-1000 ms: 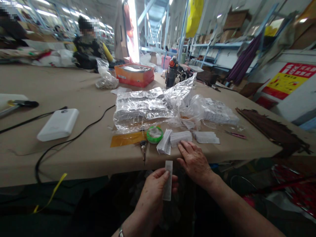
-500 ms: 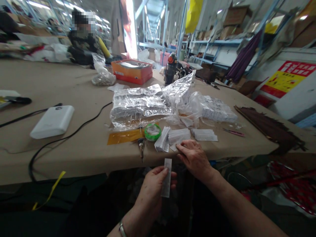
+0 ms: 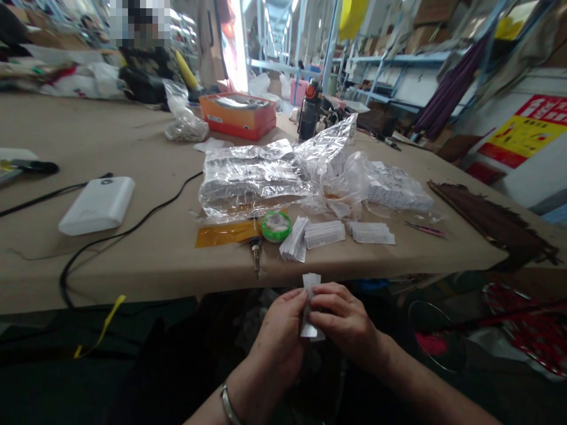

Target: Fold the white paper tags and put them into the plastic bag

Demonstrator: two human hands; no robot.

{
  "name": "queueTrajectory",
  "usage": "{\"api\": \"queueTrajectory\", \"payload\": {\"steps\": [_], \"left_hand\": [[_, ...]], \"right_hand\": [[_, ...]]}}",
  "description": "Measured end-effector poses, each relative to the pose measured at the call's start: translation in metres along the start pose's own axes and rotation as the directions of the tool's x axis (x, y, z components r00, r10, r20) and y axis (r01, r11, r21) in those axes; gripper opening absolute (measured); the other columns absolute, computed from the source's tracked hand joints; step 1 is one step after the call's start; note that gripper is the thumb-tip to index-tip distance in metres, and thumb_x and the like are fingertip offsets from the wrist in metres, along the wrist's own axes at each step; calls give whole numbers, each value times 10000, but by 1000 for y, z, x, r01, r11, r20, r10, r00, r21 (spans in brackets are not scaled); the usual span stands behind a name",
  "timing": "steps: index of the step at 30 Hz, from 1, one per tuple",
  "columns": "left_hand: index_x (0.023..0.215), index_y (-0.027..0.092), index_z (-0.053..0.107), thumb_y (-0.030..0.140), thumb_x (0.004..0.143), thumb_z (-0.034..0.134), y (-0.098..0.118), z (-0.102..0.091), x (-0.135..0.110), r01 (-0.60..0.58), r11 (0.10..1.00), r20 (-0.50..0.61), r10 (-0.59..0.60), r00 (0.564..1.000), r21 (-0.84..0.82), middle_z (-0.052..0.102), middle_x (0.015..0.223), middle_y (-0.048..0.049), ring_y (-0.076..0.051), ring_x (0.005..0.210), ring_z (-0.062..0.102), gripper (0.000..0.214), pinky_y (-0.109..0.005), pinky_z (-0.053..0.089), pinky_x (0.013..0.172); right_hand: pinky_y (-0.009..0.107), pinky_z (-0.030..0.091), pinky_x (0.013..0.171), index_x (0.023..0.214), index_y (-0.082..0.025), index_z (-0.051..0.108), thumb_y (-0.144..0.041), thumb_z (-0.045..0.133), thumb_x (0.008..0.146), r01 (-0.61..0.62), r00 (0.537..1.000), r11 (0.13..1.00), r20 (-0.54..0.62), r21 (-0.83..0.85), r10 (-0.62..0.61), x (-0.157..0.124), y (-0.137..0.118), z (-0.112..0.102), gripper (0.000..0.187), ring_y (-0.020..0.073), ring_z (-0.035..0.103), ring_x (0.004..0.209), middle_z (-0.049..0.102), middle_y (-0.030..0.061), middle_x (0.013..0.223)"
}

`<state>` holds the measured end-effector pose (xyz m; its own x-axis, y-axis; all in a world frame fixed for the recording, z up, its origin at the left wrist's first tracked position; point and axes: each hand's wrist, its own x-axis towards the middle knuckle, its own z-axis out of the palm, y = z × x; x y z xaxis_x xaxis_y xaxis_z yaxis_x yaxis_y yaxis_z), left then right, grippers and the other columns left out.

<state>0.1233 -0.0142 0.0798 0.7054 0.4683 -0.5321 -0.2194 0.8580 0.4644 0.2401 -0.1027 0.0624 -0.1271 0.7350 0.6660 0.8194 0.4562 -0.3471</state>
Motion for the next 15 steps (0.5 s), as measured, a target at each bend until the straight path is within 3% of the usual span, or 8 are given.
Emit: {"api": "queueTrajectory", "payload": {"steps": [7,11,13,15], "left_hand": [[780,65,670,232,496,856,-5,-3,-1,28,998,8,-29,1000,48,634,717,-69,-97,575,560,378,-152,407,479],[826,63,652,209,593,815,-6,-4,2,39,996,5,-39,999,81,633,686,-61,-96,531,559,320,-164,440,474],[860,72,628,195,709,731,-6,-4,2,70,988,-62,-62,996,141,662,710,-90,-132,539,597,220,-221,503,507],[879,83,604,189,792,650,-6,-4,1,91,973,-140,-62,988,210,685,743,-122,-164,557,629,144,-268,540,531]], "right_hand": [[420,482,950,998,-165,641,-133,453,1027,27,999,999,29,33,-28,-4,-2,0,192,244,514,1131,617,81,1026],[400,458,1003,1150,-154,583,-193,437,1047,8,997,1000,72,-1,-8,-1,3,-14,183,236,490,1157,607,83,1082],[449,438,1018,1296,-132,488,-286,417,1059,-83,995,985,34,-148,89,-3,19,-29,291,267,449,1198,558,120,1183],[531,403,1019,1383,-81,396,-418,366,1061,-232,972,889,-55,-395,229,-8,42,-46,467,325,388,1240,474,179,1281]]}}
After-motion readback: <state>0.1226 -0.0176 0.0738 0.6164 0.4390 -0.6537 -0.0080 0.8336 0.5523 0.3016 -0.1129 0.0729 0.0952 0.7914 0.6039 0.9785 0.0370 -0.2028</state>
